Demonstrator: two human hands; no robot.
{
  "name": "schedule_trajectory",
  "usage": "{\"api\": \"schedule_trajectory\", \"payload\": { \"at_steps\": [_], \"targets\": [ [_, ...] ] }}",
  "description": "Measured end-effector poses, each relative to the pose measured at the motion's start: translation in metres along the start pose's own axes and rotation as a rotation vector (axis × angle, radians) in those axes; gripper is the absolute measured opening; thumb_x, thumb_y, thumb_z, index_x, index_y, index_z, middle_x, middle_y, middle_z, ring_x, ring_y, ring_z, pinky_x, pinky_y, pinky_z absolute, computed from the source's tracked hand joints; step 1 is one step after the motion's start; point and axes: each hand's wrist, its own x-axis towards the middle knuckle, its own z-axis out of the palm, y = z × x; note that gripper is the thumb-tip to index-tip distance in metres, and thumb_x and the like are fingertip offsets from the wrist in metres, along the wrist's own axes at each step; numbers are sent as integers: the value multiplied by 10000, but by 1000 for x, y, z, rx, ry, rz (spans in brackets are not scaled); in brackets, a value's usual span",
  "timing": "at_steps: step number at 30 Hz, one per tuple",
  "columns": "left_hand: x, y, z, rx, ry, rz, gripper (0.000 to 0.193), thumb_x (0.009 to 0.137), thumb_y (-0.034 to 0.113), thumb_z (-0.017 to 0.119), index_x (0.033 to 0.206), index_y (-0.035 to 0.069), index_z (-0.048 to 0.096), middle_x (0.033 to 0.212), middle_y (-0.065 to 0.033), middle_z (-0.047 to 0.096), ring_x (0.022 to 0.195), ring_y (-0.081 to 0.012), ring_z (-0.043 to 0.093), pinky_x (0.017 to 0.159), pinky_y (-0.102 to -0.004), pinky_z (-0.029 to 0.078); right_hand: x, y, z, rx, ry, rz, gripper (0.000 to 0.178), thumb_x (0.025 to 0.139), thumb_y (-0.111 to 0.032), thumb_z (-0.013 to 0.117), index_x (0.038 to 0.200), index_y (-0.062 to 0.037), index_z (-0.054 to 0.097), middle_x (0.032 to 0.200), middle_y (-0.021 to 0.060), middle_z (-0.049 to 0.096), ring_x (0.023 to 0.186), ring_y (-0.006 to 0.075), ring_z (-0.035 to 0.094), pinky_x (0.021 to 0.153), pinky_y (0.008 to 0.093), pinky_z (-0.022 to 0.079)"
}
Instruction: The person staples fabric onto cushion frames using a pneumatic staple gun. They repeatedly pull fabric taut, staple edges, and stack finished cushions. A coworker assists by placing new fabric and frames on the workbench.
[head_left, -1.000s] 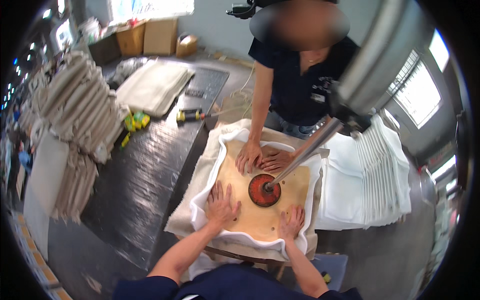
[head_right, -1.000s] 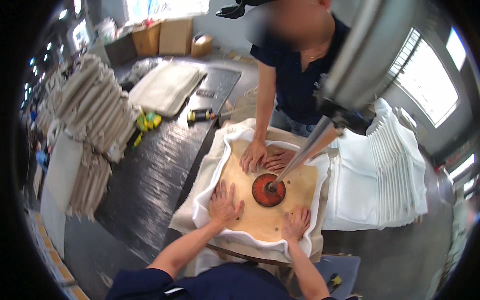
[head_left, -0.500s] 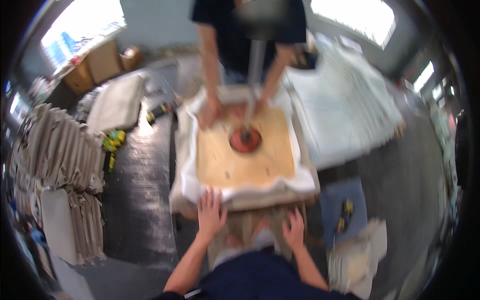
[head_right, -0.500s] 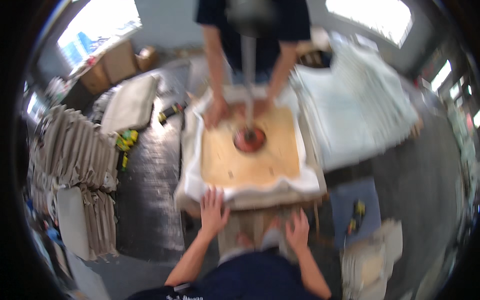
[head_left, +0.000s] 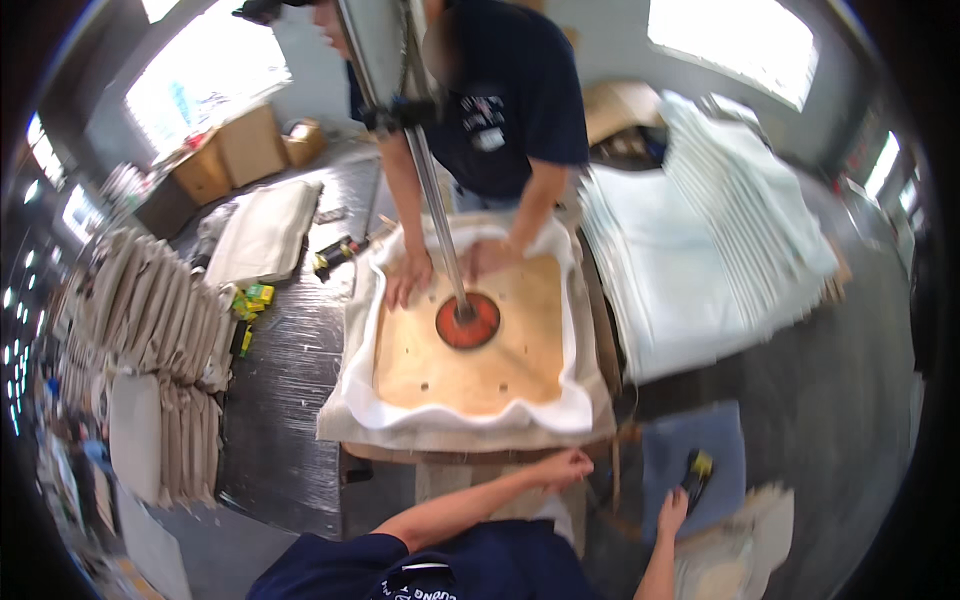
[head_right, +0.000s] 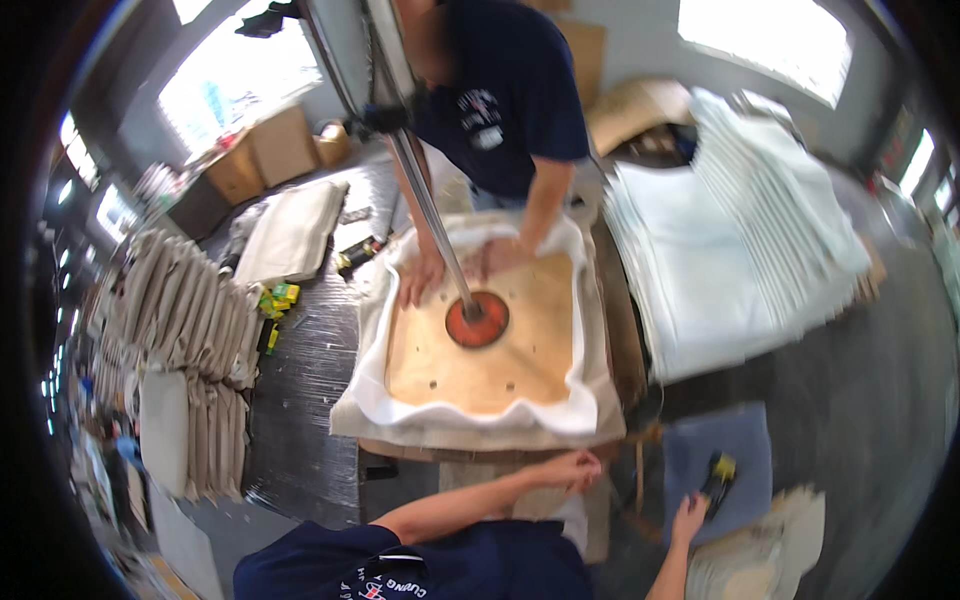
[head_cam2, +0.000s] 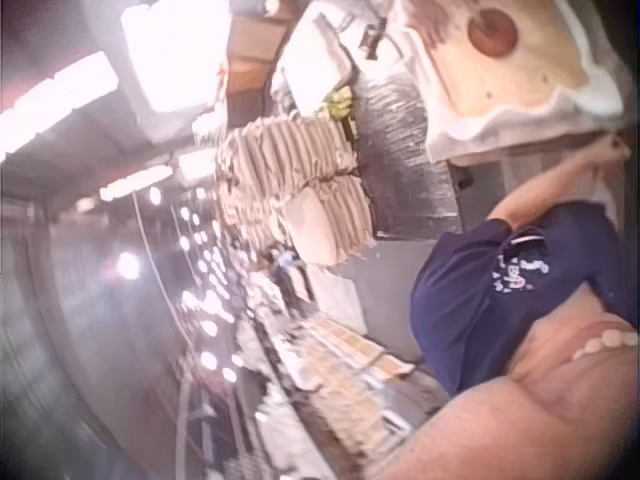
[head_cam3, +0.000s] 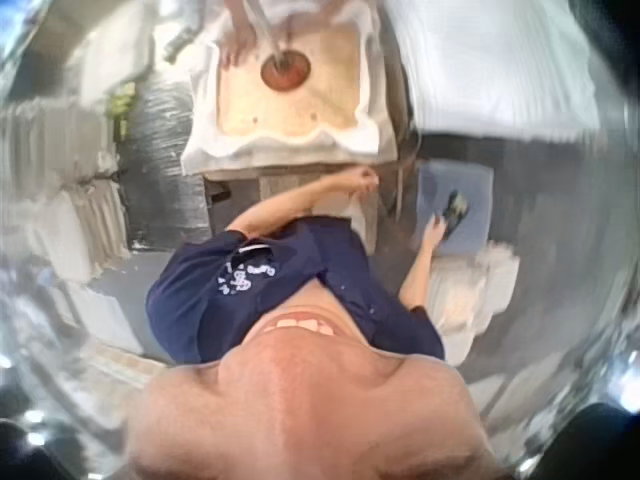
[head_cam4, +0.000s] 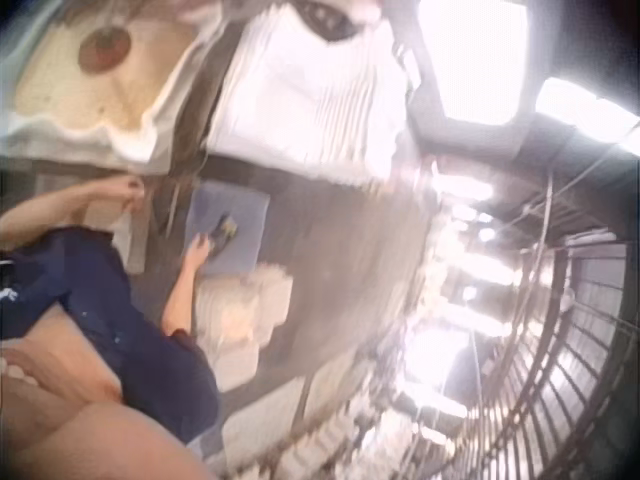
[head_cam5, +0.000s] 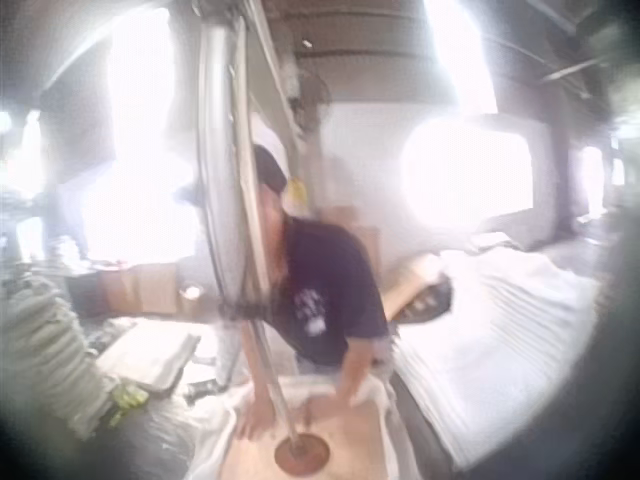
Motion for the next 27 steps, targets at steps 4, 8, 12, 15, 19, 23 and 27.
{"api": "schedule_trajectory", "payload": {
  "at_steps": [4,8,12,15,19,23,27],
  "targets": [
    [4,90,32,669,476,305,683,1027,288,641,1642,179,364,1407,-235,603,1172,-330,665,901,-424,582,99,73,-34,-413,90,289,654,968,-243,677,1516,65,495,1468,276,602,1363,450,564,1191,444,421],
    [3,144,21,1348,935,451,862,902,289,732,1675,264,353,1709,-221,313,1553,-449,339,1199,-566,350,154,109,-19,-426,252,581,580,952,-236,716,1447,39,589,1324,197,701,1053,291,703,935,400,573],
    [-11,163,3,1358,1248,142,963,831,410,804,1677,259,367,1666,-180,374,1572,-410,292,1238,-600,236,120,-88,-38,-426,-130,556,363,1038,-129,660,1372,11,691,1298,205,734,1189,338,714,960,497,606],
    [-6,149,-9,1349,1230,140,941,731,500,872,1552,234,498,1430,-161,513,1389,-380,452,1145,-593,328,135,-2,-8,-301,-243,410,398,1029,-140,675,1395,15,669,1333,198,714,1208,327,701,986,482,588],
    [20,159,11,1815,1131,95,175,953,252,640,1090,153,686,1278,-101,569,1264,-292,521,986,-481,451,176,20,21,-195,-342,260,449,1016,-155,695,1426,21,640,1380,189,687,1235,313,683,1020,462,565],
    [-7,163,39,1476,788,-296,151,941,216,645,1007,103,720,846,-58,719,963,-286,713,824,-471,527,214,26,50,-190,-526,147,504,1004,-169,715,1457,27,611,1427,179,659,1261,299,665,1055,442,542],
    [-9,139,26,1228,945,-177,152,861,166,681,898,20,692,706,-184,697,714,-351,753,550,-487,532,234,39,48,-182,-568,117,562,992,-184,734,1488,32,581,1474,170,632,1288,285,648,1089,423,519]
  ]
}}
